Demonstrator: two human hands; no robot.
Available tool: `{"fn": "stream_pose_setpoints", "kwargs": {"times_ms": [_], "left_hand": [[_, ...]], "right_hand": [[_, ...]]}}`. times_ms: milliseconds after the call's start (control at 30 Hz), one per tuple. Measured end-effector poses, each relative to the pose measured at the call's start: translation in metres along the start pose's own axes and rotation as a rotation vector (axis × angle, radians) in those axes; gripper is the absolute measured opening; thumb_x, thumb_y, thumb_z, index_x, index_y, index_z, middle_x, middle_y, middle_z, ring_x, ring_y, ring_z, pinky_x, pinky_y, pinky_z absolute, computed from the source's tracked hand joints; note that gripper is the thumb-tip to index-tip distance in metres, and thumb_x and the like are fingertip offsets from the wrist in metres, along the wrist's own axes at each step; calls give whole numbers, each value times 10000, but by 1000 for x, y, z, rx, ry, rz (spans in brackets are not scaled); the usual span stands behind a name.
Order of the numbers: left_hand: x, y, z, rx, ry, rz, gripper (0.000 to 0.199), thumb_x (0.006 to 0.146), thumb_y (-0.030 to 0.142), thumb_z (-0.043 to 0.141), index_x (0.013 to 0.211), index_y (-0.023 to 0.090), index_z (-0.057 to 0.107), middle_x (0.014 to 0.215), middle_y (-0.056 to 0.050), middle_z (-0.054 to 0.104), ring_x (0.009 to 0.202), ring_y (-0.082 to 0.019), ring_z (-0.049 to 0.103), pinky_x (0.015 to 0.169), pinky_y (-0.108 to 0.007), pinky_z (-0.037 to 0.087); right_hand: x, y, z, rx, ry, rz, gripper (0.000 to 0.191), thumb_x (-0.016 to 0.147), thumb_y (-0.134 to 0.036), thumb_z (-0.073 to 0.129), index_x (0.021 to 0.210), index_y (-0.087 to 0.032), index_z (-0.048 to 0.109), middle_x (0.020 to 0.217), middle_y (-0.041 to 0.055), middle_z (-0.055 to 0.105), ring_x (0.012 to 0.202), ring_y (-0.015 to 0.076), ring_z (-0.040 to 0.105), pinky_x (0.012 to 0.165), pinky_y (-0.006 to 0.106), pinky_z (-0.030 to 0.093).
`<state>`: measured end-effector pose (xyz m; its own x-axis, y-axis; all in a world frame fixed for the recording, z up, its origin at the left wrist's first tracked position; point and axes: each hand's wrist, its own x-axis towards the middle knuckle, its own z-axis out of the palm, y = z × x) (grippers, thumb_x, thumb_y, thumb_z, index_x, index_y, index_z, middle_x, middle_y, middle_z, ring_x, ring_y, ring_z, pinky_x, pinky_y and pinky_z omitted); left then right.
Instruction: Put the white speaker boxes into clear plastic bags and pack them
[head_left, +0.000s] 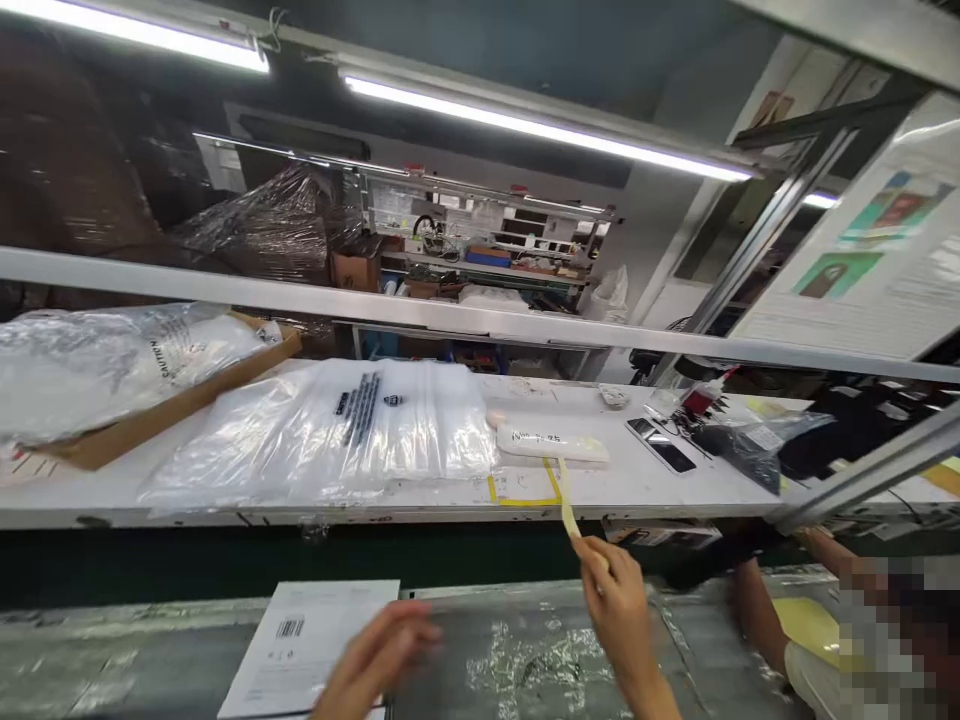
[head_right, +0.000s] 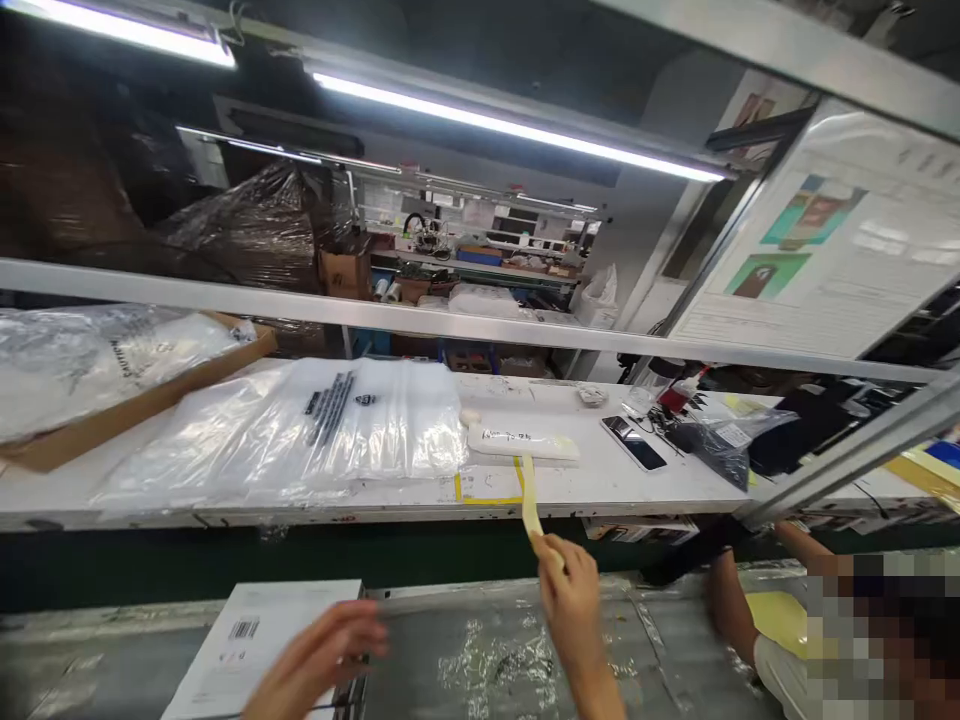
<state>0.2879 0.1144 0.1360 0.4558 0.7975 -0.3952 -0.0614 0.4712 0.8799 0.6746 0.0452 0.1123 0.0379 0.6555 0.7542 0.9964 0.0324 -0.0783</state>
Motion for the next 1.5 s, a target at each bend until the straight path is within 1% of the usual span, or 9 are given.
{"fn": "stream_pose_setpoints", "kwargs": {"times_ms": [133,267,367,433,533,633,967,1233,1500], "left_hand": [[44,8,105,-45,-383,-12,963,677,731,870,1471,259,599,1494,-152,624,1363,-342,598,1113,-454,489],[70,4,127,28,-306,-11,809,690,773,819,1150,111,754,1041,-131,750,960,-265,695,838,-348,528],[62,-2,107,45,-259,16,717,803,789,705,1053,121,775,1045,-95,722,851,-195,647,741,-292,498],[48,-1,88,76,-212,93,648,837,755,703,1002,132,778,1113,-76,690,856,-166,616,744,-267,478],[24,5,62,93,-138,97,633,858,742,694,896,112,745,875,-41,647,732,-133,548,661,-246,410],[1,14,39,43,-53,88,606,848,727,715,907,123,698,747,-9,598,661,-130,517,605,-244,378],[-39,20,-49,-28,85,172,494,901,627,722,959,137,716,818,-26,635,716,-138,558,649,-244,428],[-54,33,-104,-48,115,178,508,875,622,752,911,115,737,813,-53,671,714,-147,587,648,-251,456],[-67,46,-149,169,72,246,403,972,527,667,935,134,746,879,-44,659,776,-153,585,684,-248,447]], "right_hand": [[-25,-88,-8,140,-148,-97,457,996,-101,555,1413,-261,652,1108,114,738,933,238,685,793,374,558],[-33,-126,-21,320,-352,-182,352,937,-175,638,1270,-256,716,1130,102,767,985,286,724,773,372,584],[-19,-125,-36,648,-458,-137,220,961,-295,689,1175,-287,737,1093,68,783,1034,277,741,832,364,614],[-2,-123,-41,741,-406,101,147,998,-307,659,1121,-287,737,1111,83,771,1022,260,745,855,370,626],[19,-138,-32,872,-343,523,232,957,-395,725,1130,-247,680,1094,114,751,862,237,756,720,350,650],[29,-169,-11,1151,-458,706,273,936,-467,744,1032,-240,625,853,34,710,611,168,687,539,274,595],[50,-264,21,1084,-668,428,234,997,-440,659,1051,-237,762,933,77,770,802,208,750,726,294,626],[55,-324,41,1098,-636,467,202,989,-431,684,999,-237,738,878,50,747,765,193,740,713,295,616],[63,-366,41,1070,-559,442,139,983,-370,700,1008,-245,754,977,57,759,850,193,731,752,297,613]]}}
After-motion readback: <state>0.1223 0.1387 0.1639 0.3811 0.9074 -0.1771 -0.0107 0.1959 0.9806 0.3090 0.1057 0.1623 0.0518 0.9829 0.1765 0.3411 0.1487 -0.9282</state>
